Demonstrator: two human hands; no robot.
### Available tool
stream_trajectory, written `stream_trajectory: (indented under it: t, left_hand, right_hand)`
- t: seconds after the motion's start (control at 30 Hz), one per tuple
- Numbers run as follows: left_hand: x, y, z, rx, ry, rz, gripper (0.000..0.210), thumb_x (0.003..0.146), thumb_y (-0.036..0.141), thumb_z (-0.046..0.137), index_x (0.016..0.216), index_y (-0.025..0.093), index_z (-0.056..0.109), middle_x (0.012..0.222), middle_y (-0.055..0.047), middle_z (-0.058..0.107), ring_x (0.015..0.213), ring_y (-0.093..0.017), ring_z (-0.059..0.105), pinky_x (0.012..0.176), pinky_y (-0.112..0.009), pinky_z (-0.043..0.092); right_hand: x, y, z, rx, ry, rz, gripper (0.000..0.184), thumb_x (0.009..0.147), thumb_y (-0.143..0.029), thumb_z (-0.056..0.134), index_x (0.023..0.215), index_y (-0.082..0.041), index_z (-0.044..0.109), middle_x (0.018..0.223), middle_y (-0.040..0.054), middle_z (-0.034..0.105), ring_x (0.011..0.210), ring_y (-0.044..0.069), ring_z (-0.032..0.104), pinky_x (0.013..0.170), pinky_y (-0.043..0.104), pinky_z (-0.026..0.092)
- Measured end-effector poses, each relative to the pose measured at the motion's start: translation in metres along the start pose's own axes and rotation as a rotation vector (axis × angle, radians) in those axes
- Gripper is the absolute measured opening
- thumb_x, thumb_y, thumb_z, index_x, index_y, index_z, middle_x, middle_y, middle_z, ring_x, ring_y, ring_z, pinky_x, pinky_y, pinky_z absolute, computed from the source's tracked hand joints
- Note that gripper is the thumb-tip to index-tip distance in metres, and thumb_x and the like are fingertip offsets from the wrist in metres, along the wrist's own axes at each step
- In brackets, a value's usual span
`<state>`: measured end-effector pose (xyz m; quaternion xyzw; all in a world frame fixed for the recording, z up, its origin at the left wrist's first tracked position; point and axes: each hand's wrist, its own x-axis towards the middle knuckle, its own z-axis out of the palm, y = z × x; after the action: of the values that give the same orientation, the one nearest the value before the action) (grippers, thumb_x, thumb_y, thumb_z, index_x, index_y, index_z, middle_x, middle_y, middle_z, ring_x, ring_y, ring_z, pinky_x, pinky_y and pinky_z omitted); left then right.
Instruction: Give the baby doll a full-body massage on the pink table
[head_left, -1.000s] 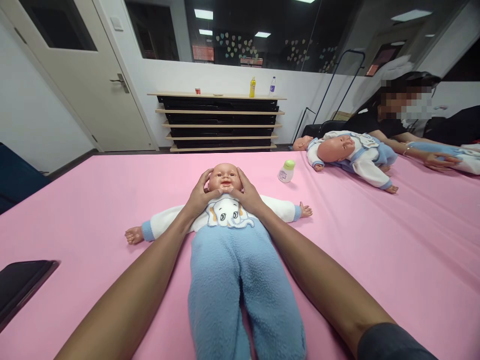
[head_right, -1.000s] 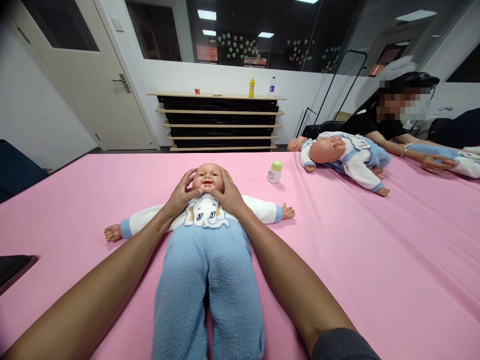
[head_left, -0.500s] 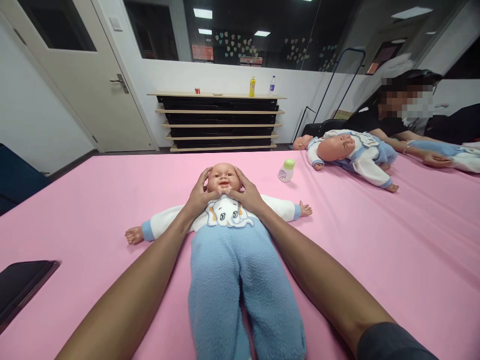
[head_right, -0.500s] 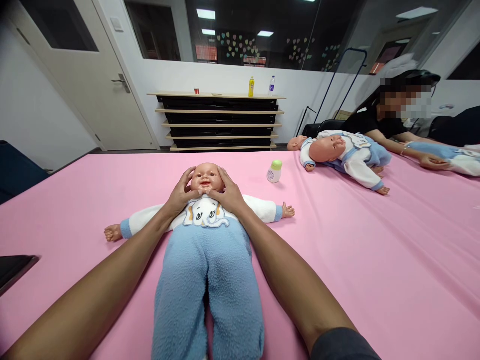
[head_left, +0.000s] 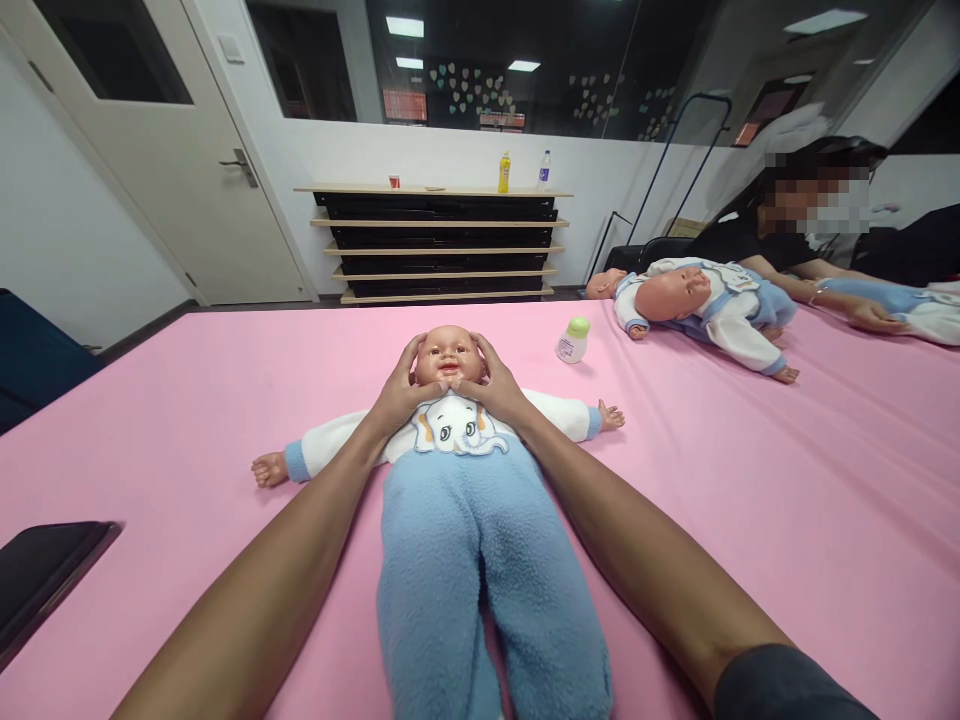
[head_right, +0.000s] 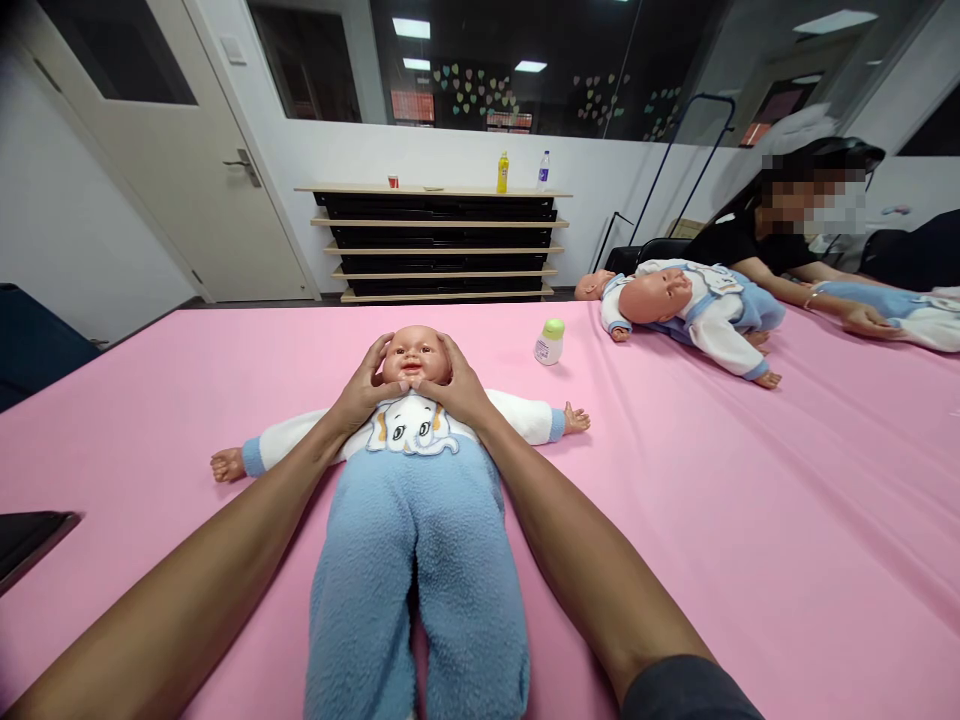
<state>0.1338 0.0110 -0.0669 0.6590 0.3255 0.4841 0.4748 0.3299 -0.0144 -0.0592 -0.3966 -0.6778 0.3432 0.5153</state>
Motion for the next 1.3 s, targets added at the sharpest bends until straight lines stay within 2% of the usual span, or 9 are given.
stream_trajectory:
  t: [0.2, 0.4, 0.6, 0.8, 1.03, 1.17, 1.3]
  left_hand:
    - [0.002, 0.000, 0.000, -0.019, 0.011, -0.025, 0.091, 0.067, 0.033, 0.080, 0.146, 0.033, 0.034, 0.152, -0.007, 0.037, 0.123, -0.031, 0.055, 0.099, -0.043, 0.052]
    - [0.004, -0.002, -0.002, -0.007, 0.020, -0.041, 0.094, 0.066, 0.033, 0.080, 0.148, 0.032, 0.034, 0.152, -0.009, 0.038, 0.119, -0.032, 0.058, 0.096, -0.044, 0.052]
    - [0.005, -0.004, -0.005, 0.021, 0.068, -0.035, 0.086, 0.069, 0.028, 0.074, 0.148, 0.027, 0.039, 0.150, -0.007, 0.044, 0.126, -0.030, 0.052, 0.107, -0.042, 0.043]
    - [0.006, -0.007, -0.006, -0.036, 0.077, -0.034, 0.077, 0.073, 0.025, 0.063, 0.147, 0.025, 0.041, 0.148, -0.006, 0.046, 0.130, -0.032, 0.049, 0.105, -0.043, 0.045]
    - [0.003, -0.005, -0.002, 0.015, 0.044, -0.003, 0.094, 0.066, 0.030, 0.080, 0.148, 0.032, 0.035, 0.154, -0.009, 0.035, 0.122, -0.032, 0.056, 0.099, -0.046, 0.050]
    - [0.004, -0.005, -0.003, 0.026, 0.058, -0.031, 0.089, 0.068, 0.031, 0.078, 0.147, 0.033, 0.037, 0.153, -0.007, 0.038, 0.120, -0.032, 0.056, 0.100, -0.047, 0.049]
    - [0.007, -0.009, -0.005, 0.007, 0.091, -0.017, 0.077, 0.073, 0.027, 0.067, 0.145, 0.028, 0.042, 0.149, -0.005, 0.045, 0.125, -0.031, 0.052, 0.107, -0.047, 0.043]
  right_hand:
    - [0.001, 0.002, -0.001, 0.012, 0.003, 0.041, 0.089, 0.074, -0.039, 0.074, 0.150, -0.027, 0.029, 0.148, 0.0048, 0.043, 0.133, 0.027, 0.047, 0.112, 0.042, 0.039]
    - [0.002, 0.005, 0.001, 0.038, 0.021, 0.040, 0.087, 0.075, -0.038, 0.072, 0.151, -0.028, 0.031, 0.149, 0.0035, 0.043, 0.134, 0.027, 0.046, 0.112, 0.041, 0.040]
    - [0.005, 0.014, 0.000, 0.069, 0.054, 0.060, 0.086, 0.074, -0.033, 0.071, 0.151, -0.024, 0.034, 0.150, 0.0037, 0.043, 0.136, 0.027, 0.045, 0.114, 0.039, 0.039]
    - [0.008, 0.019, -0.002, 0.098, 0.077, 0.067, 0.073, 0.079, -0.029, 0.060, 0.149, -0.024, 0.039, 0.151, -0.0002, 0.043, 0.139, 0.025, 0.041, 0.116, 0.039, 0.035]
    - [0.002, 0.009, 0.001, 0.067, 0.044, 0.052, 0.097, 0.070, -0.042, 0.079, 0.153, -0.026, 0.030, 0.154, 0.0025, 0.038, 0.139, 0.027, 0.040, 0.117, 0.040, 0.034]
    - [0.003, 0.012, 0.001, 0.080, 0.047, 0.069, 0.092, 0.073, -0.039, 0.075, 0.153, -0.026, 0.030, 0.152, 0.0026, 0.041, 0.137, 0.027, 0.044, 0.114, 0.041, 0.038]
    - [0.007, 0.020, -0.001, 0.103, 0.061, 0.072, 0.083, 0.076, -0.029, 0.067, 0.152, -0.025, 0.032, 0.151, 0.0017, 0.042, 0.136, 0.027, 0.045, 0.112, 0.039, 0.040]
